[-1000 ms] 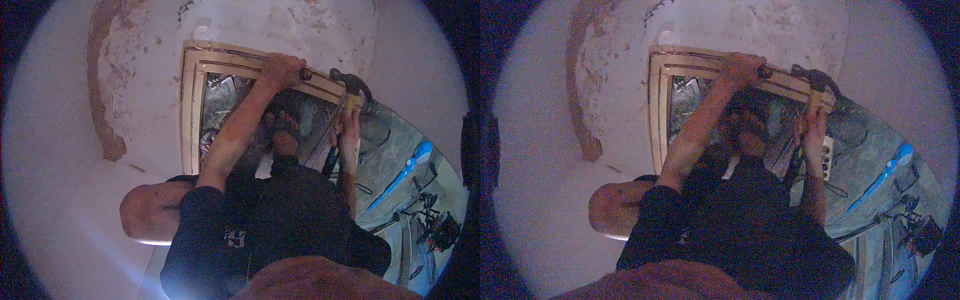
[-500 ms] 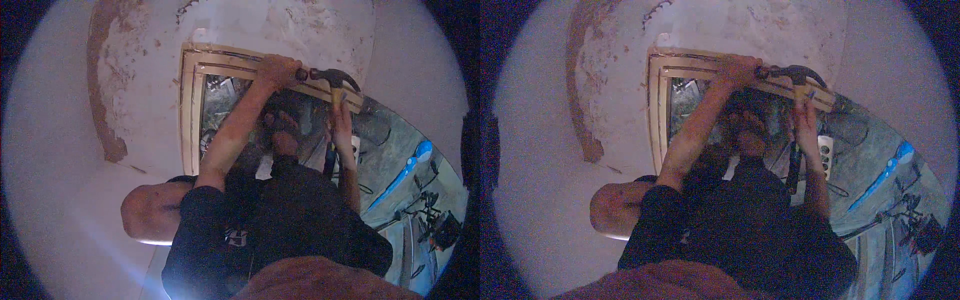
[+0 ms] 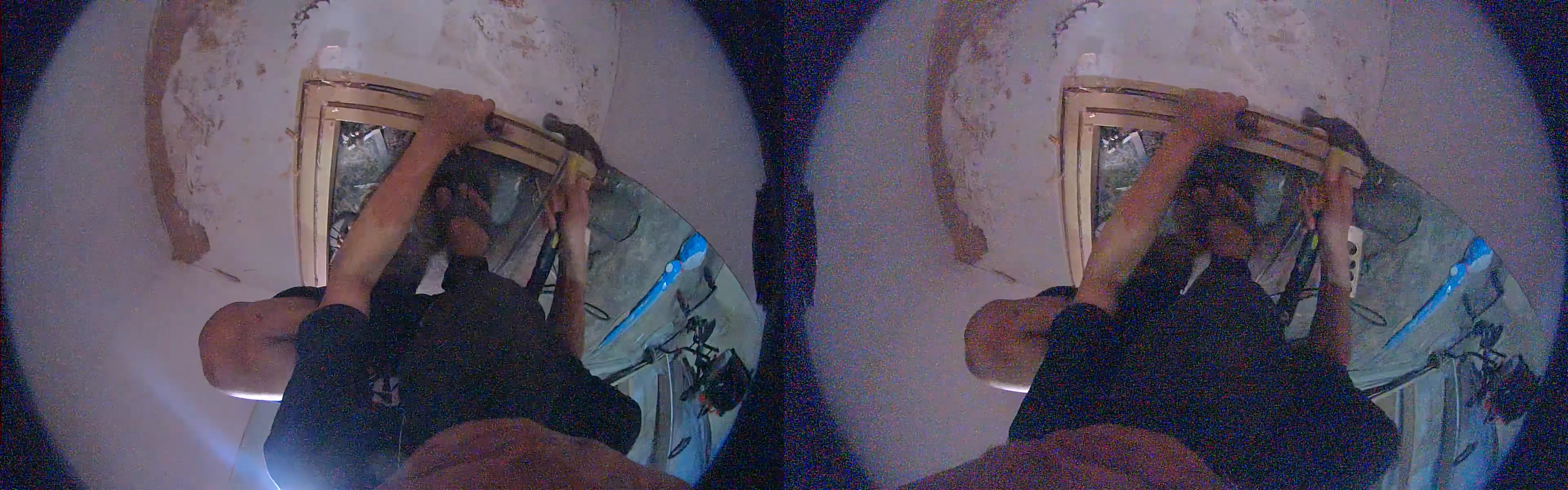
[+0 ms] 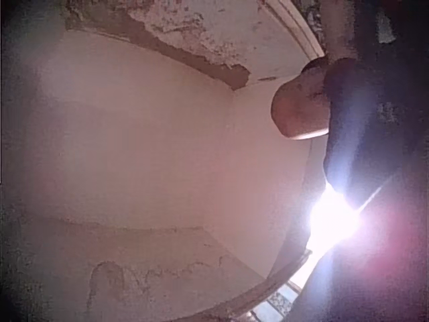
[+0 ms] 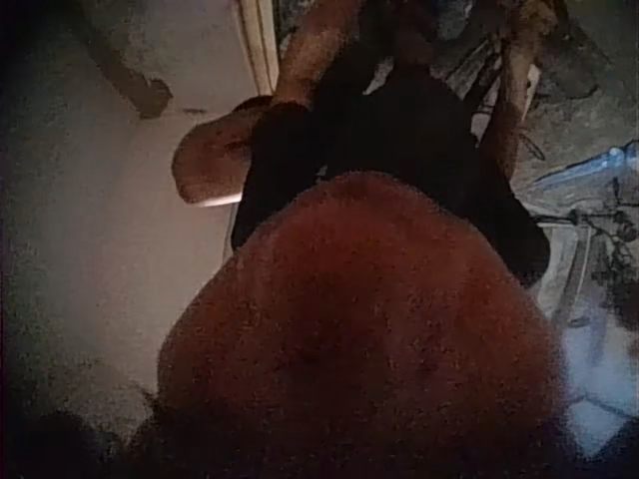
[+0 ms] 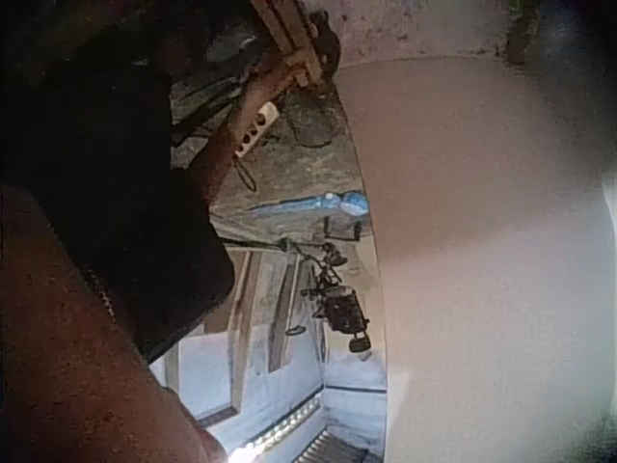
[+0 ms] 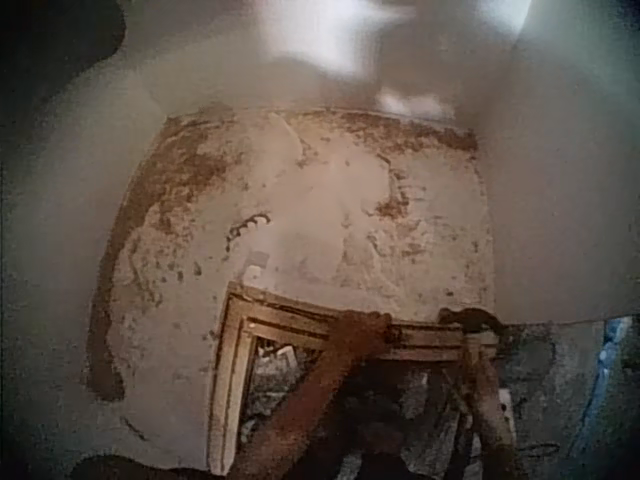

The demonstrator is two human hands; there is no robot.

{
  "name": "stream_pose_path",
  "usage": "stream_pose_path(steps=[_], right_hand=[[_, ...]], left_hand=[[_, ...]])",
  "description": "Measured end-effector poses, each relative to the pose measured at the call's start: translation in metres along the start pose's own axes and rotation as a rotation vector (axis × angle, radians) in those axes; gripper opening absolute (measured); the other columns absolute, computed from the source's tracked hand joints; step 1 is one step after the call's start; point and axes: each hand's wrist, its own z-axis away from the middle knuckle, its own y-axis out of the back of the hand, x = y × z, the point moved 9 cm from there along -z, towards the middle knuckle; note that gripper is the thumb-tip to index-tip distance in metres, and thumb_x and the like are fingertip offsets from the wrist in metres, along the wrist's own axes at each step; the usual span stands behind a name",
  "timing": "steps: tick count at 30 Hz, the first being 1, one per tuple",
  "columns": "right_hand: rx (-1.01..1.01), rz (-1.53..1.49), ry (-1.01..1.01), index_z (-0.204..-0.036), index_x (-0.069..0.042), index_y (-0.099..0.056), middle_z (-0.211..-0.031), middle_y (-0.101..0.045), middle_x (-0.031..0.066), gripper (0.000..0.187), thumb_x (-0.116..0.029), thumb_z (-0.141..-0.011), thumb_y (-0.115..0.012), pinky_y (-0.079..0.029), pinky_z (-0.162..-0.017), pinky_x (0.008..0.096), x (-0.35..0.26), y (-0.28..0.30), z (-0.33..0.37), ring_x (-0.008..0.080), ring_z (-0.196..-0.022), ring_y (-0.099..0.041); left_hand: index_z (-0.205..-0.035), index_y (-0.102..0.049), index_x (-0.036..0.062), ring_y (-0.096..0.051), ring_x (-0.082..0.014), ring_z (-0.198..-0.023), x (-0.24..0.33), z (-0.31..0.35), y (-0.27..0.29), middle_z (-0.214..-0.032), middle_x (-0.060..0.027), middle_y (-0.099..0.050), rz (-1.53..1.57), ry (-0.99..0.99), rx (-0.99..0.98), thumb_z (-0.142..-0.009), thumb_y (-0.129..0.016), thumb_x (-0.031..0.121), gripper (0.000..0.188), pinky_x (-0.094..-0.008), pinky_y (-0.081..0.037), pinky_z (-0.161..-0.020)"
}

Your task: The person uses a hammer and a screwdriver to secure a wooden frame into an opening in the ceiling.

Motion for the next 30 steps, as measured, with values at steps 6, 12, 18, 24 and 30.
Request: stream_pose_path(steps=[6,12,18,24,30], right_hand=[[0.009,0.098,-0.044,-0.096,-0.01,-0.046,-0.062,-0.045,0.0019,0.027,-0.036,-0.097,-0.04,-0.03,-0.033,0.0249,-0.015,-0.034,0.014,0.012,-0.038,-0.038],[-0.006,0.126,0.195,-0.096,-0.01,-0.046,-0.063,-0.045,0.0015,0.027,-0.036,-0.096,-0.041,-0.03,-0.034,0.0249,-0.026,-0.019,0.01,0.0115,-0.04,-0.038],[-0.153,0.23,-0.15,-0.108,-0.006,-0.047,-0.074,-0.049,0.0044,0.036,-0.039,-0.096,-0.041,-0.039,-0.056,0.0279,-0.009,-0.055,0.002,0.0151,-0.06,-0.047],[0.172,0.268,0.063,-0.091,-0.009,-0.045,-0.059,-0.042,0.0016,0.028,-0.036,-0.097,-0.04,-0.028,-0.033,0.0253,-0.026,-0.002,0.006,0.0111,-0.037,-0.038],[0.135,0.076,-0.095,-0.108,-0.008,-0.04,-0.066,-0.046,0.0026,0.03,-0.035,-0.097,-0.039,-0.032,-0.036,0.0245,-0.021,0.01,0.024,0.0111,-0.043,-0.041]], left_hand=[[-0.09,-0.062,0.011,-0.066,-0.0306,-0.081,-0.012,0.004,-0.008,-0.085,-0.0112,-0.066,-0.017,-0.032,0.074,-0.074,-0.06,0.032,0.027,-0.0461,-0.052,-0.069],[-0.093,-0.062,0.0136,-0.066,-0.0307,-0.082,-0.011,0.007,-0.001,-0.087,-0.0104,-0.066,-0.016,-0.03,0.141,-0.075,-0.058,0.029,0.024,-0.0452,-0.052,-0.069],[-0.09,-0.062,0.0127,-0.066,-0.0301,-0.081,-0.037,0.013,0.013,-0.086,-0.0094,-0.066,-0.047,-0.008,0.157,-0.076,-0.057,0.028,0.021,-0.0453,-0.052,-0.069],[-0.087,-0.062,0.0111,-0.066,-0.0288,-0.078,-0.032,0.022,0.021,-0.081,-0.0087,-0.066,-0.04,-0.016,0.185,-0.075,-0.059,0.031,0.024,-0.0458,-0.052,-0.065],[-0.084,-0.062,0.0125,-0.066,-0.0289,-0.072,-0.007,0.015,0.024,-0.077,-0.009,-0.065,0.031,-0.088,0.272,-0.078,-0.058,0.04,0.028,-0.0447,-0.052,-0.061]])
